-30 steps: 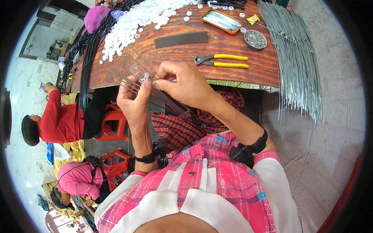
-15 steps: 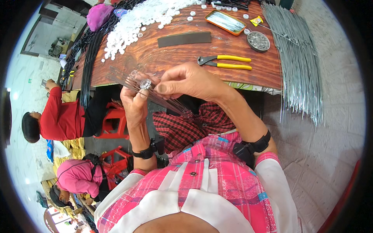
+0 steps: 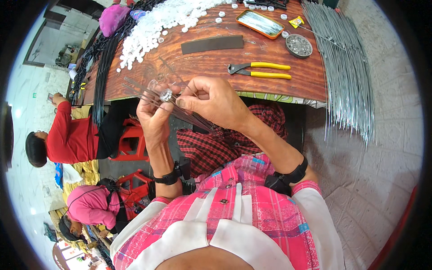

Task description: Manually assemble umbrella frame components using pliers and metal wires.

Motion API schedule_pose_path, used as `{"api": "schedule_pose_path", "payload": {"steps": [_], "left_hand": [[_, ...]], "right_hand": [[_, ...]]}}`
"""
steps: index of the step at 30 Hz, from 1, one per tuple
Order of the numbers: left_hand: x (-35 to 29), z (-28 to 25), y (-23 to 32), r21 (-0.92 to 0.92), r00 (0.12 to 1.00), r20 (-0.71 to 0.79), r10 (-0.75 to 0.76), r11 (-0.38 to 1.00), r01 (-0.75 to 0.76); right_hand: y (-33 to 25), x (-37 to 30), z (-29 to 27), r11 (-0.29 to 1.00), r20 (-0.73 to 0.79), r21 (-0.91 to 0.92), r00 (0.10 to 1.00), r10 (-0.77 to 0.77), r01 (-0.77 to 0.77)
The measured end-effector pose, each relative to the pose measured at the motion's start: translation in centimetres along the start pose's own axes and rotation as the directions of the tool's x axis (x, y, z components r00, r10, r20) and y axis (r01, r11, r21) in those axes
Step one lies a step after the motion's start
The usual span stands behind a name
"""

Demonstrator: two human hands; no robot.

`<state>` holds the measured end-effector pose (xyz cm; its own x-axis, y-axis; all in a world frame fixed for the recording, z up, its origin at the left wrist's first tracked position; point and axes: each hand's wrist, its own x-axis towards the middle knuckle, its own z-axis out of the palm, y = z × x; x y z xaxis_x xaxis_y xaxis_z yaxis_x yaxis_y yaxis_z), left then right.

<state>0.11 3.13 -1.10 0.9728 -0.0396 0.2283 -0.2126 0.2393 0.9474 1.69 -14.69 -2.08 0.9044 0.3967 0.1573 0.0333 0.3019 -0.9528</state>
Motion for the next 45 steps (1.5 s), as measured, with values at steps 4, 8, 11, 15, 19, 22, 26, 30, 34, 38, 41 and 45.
{"api": "schedule_pose_path", "payload": {"steps": [4,8,11,15,19,22,26,30,34,38,41,45], "left_hand": [[-0.1,-0.4,-0.3,0.037,1.0,-0.023,-0.01,0.999,0.011],[-0.2,-0.3,-0.5,0.053,0.999,-0.011,0.032,0.998,-0.031],[-0.2,0.1,0.0,0.056,0.999,-0.028,0.028,0.998,-0.027],[0.0,0.6,0.4,0.117,0.998,-0.045,0.033,0.993,-0.027],[0.3,0.1,0.3,0.14,1.0,0.011,0.006,0.99,-0.008],[0.3,0.4,0.1,0.096,0.999,-0.012,-0.046,0.994,0.047],[0.3,0.4,0.3,0.051,0.999,0.011,-0.05,0.997,0.049],[-0.1,-0.8,-0.2,0.076,0.999,-0.039,-0.005,0.997,0.008],[0.2,-1.0,1.2,-0.059,0.99,-0.026,0.138,0.988,-0.14],[1.3,-2.9,1.7,-0.146,0.986,0.044,0.164,0.977,-0.156],[0.9,-3.4,0.3,-0.246,0.99,0.121,0.068,0.969,-0.036],[0.5,-2.7,0.5,-0.254,0.986,0.139,0.091,0.966,-0.053]], "right_hand": [[0.1,0.0,0.1,0.999,-0.004,-0.038,1.0,0.029,-0.029],[0.6,0.0,0.3,1.0,-0.042,-0.008,0.999,0.016,-0.017],[1.0,0.0,0.8,0.999,-0.078,-0.028,0.997,-0.024,0.022],[0.6,0.0,1.5,0.996,-0.154,-0.075,0.986,-0.064,0.053],[0.3,0.2,1.5,0.968,-0.194,-0.242,0.974,-0.113,0.064],[0.7,0.2,1.8,0.943,-0.222,-0.308,0.954,-0.2,0.126],[0.6,0.0,2.4,0.895,-0.263,-0.402,0.912,-0.314,0.193],[0.4,-0.3,2.9,0.825,-0.21,-0.503,0.889,-0.407,0.259],[-1.1,-1.3,4.6,0.845,-0.174,-0.415,0.882,-0.437,0.337],[-1.1,-1.5,4.2,0.847,-0.12,-0.323,0.87,-0.478,0.421],[0.3,-1.0,3.1,0.862,-0.125,-0.339,0.89,-0.438,0.377],[1.5,-0.2,2.8,0.986,-0.087,-0.061,0.983,-0.162,0.157]]}}
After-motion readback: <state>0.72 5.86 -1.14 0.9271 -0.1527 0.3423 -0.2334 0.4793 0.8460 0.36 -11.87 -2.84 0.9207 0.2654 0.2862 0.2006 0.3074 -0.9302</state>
